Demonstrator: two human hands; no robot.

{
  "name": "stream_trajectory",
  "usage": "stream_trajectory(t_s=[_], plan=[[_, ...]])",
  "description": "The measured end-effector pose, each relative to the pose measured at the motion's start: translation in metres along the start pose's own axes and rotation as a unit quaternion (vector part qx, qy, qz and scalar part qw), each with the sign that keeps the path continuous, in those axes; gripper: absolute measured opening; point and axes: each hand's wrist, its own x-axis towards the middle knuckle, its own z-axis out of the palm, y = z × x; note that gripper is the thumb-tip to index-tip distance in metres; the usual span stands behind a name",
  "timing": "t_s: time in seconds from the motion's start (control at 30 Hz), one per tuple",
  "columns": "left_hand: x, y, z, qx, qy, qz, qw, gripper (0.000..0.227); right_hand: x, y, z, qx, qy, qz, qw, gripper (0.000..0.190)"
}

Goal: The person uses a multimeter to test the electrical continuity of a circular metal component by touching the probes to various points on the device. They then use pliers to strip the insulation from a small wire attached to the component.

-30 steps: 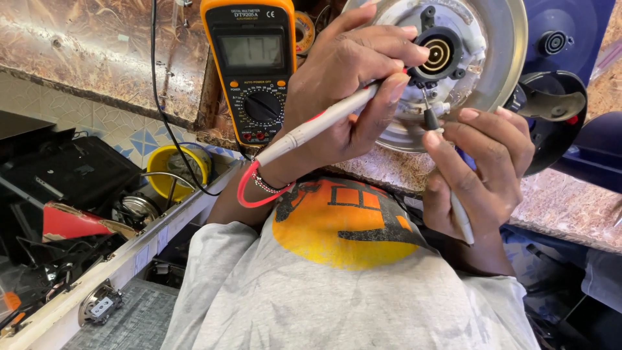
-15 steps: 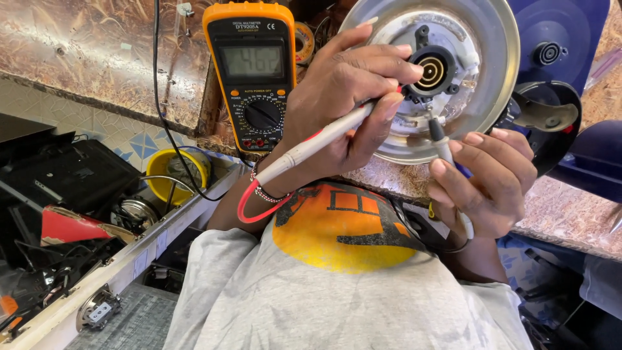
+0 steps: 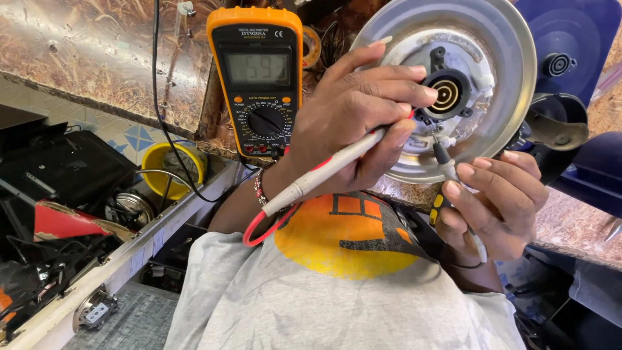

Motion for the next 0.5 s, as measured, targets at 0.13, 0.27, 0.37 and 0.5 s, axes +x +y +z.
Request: stream_trajectory(t_s=[0.13, 0.27, 0.37, 0.5], plan=[[-0.002, -0.002, 0.002, -0.007, -0.008, -0.011, 1.0, 0.004, -0.007, 0.002, 0.0, 0.0, -0.004, 0.01, 1.0, 0.027], [-0.001, -0.003, 0.001, -0.007, -0.017, -0.005, 1.0, 0.003, -0.007, -0.001, 0.004, -0.014, 0.008, 0.028, 0.999, 0.028], [0.0, 0.001, -0.001, -0.002, -0.012, 0.002, 1.0, 0.002, -0.002, -0.002, -0.001, -0.006, -0.011, 0.019, 1.0, 0.026], [0.003, 0.006, -0.003, 0.012, -0.035, -0.008, 0.999, 0.001, 0.008, -0.006, -0.003, 0.006, -0.03, 0.028, 0.999, 0.027]])
